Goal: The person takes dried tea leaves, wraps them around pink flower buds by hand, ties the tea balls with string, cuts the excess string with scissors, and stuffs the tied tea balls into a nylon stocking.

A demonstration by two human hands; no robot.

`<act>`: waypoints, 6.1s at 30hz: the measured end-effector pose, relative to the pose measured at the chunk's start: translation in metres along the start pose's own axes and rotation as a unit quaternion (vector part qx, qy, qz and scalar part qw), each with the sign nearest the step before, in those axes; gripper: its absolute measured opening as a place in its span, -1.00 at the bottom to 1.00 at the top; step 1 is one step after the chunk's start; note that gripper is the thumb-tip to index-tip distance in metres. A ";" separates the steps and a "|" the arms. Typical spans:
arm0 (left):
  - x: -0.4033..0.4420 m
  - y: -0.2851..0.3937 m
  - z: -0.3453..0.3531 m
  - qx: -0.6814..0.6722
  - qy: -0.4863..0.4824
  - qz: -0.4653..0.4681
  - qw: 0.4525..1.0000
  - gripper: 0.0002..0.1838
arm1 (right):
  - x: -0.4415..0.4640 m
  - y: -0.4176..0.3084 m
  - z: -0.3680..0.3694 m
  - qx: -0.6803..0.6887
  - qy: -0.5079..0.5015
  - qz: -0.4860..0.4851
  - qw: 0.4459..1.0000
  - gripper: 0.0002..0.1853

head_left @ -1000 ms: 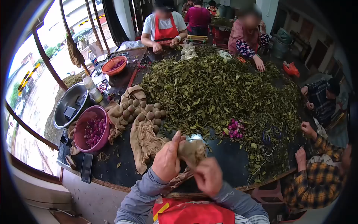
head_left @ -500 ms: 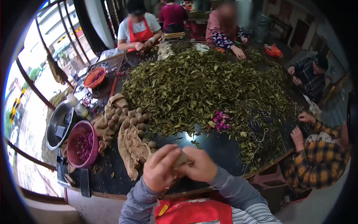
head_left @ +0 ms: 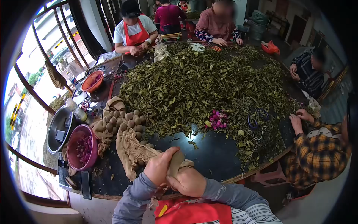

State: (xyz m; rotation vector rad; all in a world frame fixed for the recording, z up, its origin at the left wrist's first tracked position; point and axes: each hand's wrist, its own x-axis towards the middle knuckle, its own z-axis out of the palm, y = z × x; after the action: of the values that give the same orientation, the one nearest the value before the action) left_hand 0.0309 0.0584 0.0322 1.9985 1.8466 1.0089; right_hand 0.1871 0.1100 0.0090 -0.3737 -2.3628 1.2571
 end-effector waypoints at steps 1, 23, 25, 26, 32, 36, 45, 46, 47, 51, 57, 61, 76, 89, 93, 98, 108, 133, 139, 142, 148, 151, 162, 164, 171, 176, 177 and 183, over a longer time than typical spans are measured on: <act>0.002 0.000 0.000 0.034 -0.022 -0.037 0.999 -0.43 | 0.001 0.007 0.003 -0.008 0.006 0.004 1.000 -0.71; 0.001 0.003 0.018 -0.066 0.174 0.260 0.947 -0.88 | 0.011 -0.019 -0.042 0.083 0.111 -0.026 0.990 -0.60; -0.007 0.007 0.024 -0.144 0.182 0.216 0.948 -0.89 | 0.019 -0.018 -0.042 0.086 0.106 -0.054 0.989 -0.59; -0.013 0.008 0.028 -0.218 0.189 0.166 0.943 -0.90 | 0.024 -0.016 -0.042 0.092 0.098 -0.082 0.988 -0.58; -0.019 0.011 0.024 -0.372 0.214 0.087 0.899 -0.85 | 0.040 -0.018 -0.032 0.073 0.094 -0.180 0.976 -0.57; -0.023 0.005 0.022 -0.458 0.210 0.062 0.861 -0.80 | 0.041 -0.014 -0.040 0.250 -0.002 -0.087 0.964 -0.56; -0.043 -0.014 0.035 -0.741 0.159 -0.047 0.651 -0.70 | 0.052 0.001 -0.029 0.309 -0.053 0.035 0.949 -0.59; -0.039 -0.015 0.036 -0.775 0.128 -0.024 0.618 -0.69 | 0.053 0.010 -0.024 0.366 -0.076 0.044 0.927 -0.60; -0.037 -0.016 0.037 -0.807 0.098 0.000 0.582 -0.69 | 0.053 0.016 -0.020 0.421 -0.099 0.054 0.900 -0.61; -0.034 -0.018 0.038 -0.796 0.079 0.012 0.601 -0.70 | 0.044 0.013 -0.008 0.431 -0.081 0.075 0.895 -0.67; -0.041 -0.019 0.049 -0.662 0.130 -0.027 0.738 -0.76 | 0.045 0.024 -0.005 0.130 0.055 -0.090 0.986 -0.75; -0.045 -0.018 0.051 -0.554 0.152 -0.051 0.817 -0.80 | 0.039 0.025 -0.002 0.137 0.100 -0.133 0.976 -0.76; -0.032 0.001 0.008 -0.451 0.024 -0.171 0.876 -0.64 | 0.010 0.015 -0.015 0.442 0.015 0.220 0.870 -0.83; -0.038 -0.012 0.033 -0.734 -0.178 -0.138 0.641 -0.43 | -0.013 0.039 0.006 0.690 -0.169 0.046 0.702 -0.78; -0.032 -0.002 0.021 -0.610 -0.047 -0.042 0.790 -0.54 | -0.006 0.037 -0.005 0.455 -0.133 0.090 0.876 -0.79; -0.038 0.012 0.020 -0.404 0.109 -0.085 0.904 -0.72 | 0.009 0.054 0.014 0.179 0.086 -0.132 0.971 -0.76; -0.052 -0.017 0.024 -0.266 0.124 -0.146 0.945 -0.93 | -0.004 0.028 -0.022 0.234 0.021 0.075 0.969 -0.48; -0.028 0.003 0.064 0.319 -0.133 0.159 0.925 -0.85 | -0.004 0.068 -0.040 -0.143 -0.161 0.221 0.951 -0.34; 0.033 0.005 0.148 0.358 -0.095 0.123 0.921 -0.87 | 0.020 0.143 -0.068 -0.312 0.284 0.070 0.904 -0.79; 0.021 0.009 0.163 0.350 -0.129 0.152 0.915 -0.87 | -0.012 0.154 -0.055 -0.393 0.259 0.088 0.878 -0.68; -0.036 0.016 0.163 0.216 -0.131 0.242 0.937 -0.90 | -0.121 0.091 -0.021 -0.439 0.077 0.212 0.870 -0.38; -0.033 0.013 0.158 0.218 -0.149 0.219 0.939 -0.91 | -0.092 0.093 -0.025 -0.441 0.053 0.228 0.866 -0.35; -0.016 -0.037 0.090 0.062 0.096 -0.103 0.988 -0.89 | 0.048 0.154 -0.007 -0.193 0.211 0.018 0.958 -0.50; -0.031 -0.031 0.077 -0.019 0.151 -0.175 0.973 -0.89 | 0.029 0.149 -0.009 -0.179 0.095 -0.049 0.978 -0.58; -0.028 -0.008 0.054 -0.164 0.102 -0.261 0.946 -0.90 | 0.024 0.126 -0.057 -0.292 0.209 0.025 0.933 -0.65; -0.024 0.002 0.057 -0.071 0.134 -0.166 0.974 -0.91 | 0.014 0.056 -0.022 0.125 0.087 0.054 0.987 -0.59; -0.024 0.003 0.057 -0.055 0.136 -0.147 0.978 -0.91 | 0.012 0.057 -0.020 0.189 0.076 0.095 0.974 -0.62; -0.033 0.010 0.060 -0.083 0.106 -0.169 0.976 -0.89 | 0.005 0.054 -0.005 0.061 0.148 0.002 0.987 -0.74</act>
State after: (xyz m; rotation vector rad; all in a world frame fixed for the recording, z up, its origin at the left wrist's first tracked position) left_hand 0.0774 0.0420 -0.0161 1.4653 2.0412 1.2590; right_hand 0.1868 0.1457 -0.0317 -0.4899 -2.0267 1.2462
